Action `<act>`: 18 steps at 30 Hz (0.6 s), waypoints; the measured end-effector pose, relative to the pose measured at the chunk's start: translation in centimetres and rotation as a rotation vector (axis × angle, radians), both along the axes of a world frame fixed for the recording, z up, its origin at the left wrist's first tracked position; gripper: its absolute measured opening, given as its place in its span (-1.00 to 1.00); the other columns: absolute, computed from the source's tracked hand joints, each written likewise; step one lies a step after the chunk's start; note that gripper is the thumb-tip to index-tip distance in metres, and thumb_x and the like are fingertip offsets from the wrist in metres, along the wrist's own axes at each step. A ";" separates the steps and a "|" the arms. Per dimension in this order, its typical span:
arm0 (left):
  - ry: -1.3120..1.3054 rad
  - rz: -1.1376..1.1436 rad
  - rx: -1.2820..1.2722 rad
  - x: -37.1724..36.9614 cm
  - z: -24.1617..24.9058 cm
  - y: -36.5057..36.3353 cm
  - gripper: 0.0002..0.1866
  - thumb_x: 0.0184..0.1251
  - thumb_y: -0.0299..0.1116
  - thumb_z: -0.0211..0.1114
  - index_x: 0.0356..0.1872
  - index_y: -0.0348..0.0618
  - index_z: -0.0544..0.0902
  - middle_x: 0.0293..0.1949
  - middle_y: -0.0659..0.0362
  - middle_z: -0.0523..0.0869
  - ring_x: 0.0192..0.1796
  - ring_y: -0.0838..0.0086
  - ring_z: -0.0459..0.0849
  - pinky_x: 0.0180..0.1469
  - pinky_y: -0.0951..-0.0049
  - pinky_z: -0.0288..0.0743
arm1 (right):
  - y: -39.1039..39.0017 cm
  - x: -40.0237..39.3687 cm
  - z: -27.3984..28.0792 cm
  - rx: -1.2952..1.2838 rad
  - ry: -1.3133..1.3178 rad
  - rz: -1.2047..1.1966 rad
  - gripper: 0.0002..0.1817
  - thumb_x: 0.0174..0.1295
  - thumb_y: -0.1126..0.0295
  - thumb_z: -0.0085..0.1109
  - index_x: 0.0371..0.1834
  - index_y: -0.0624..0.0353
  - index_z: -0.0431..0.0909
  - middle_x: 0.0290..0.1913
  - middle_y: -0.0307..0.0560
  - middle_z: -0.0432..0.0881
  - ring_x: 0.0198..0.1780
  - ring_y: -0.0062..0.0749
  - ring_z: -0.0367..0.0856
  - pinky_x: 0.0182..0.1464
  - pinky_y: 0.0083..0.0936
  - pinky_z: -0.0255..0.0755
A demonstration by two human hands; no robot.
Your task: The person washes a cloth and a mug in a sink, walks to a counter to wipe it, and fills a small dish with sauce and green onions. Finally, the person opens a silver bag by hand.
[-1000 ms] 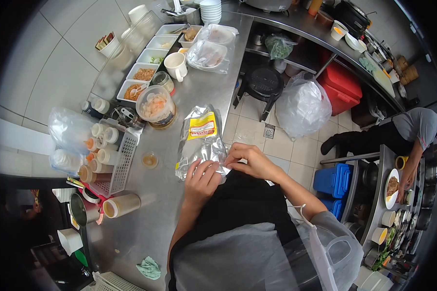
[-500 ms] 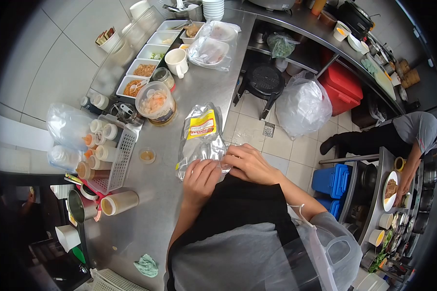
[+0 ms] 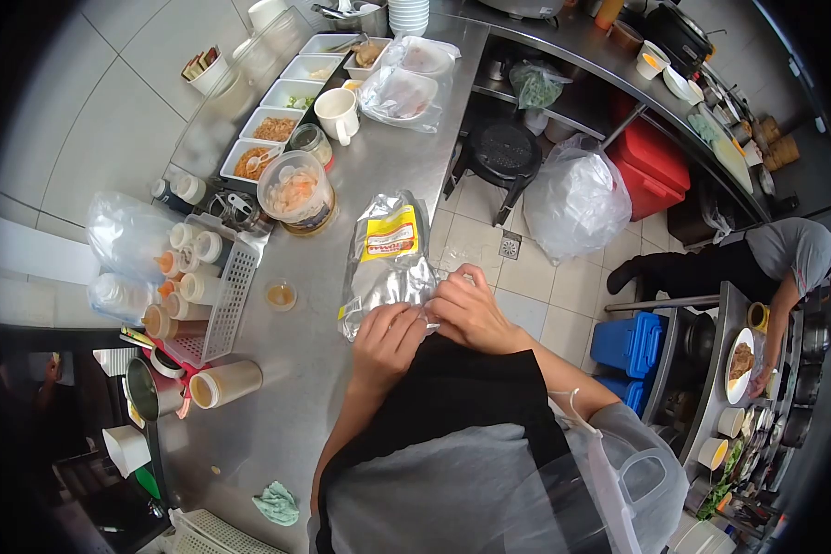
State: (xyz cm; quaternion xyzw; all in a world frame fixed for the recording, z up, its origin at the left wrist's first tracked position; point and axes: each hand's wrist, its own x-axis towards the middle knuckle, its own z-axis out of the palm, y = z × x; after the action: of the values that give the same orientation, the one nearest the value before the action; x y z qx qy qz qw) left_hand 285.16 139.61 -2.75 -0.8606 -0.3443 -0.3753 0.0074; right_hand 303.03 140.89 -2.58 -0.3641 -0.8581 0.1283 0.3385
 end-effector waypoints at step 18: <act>0.012 0.010 -0.001 0.0 -0.3 -0.1 -0.86 -0.05 -0.47 0.22 -0.41 -0.25 0.57 -0.30 0.15 0.62 -0.18 0.34 0.59 -0.19 0.35 0.46 | 0.2 -0.2 0.1 -0.102 0.068 0.039 -0.72 -0.19 0.45 0.29 -0.42 0.13 0.38 -0.37 -0.11 0.35 -0.23 -0.17 0.38 -0.07 -0.34 0.23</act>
State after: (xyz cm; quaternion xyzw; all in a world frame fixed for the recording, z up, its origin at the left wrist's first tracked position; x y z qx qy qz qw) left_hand 285.19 139.50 -3.06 -0.8611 -0.3488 -0.3698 0.0112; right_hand 302.87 141.08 -2.52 -0.3596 -0.8453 0.1907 0.3461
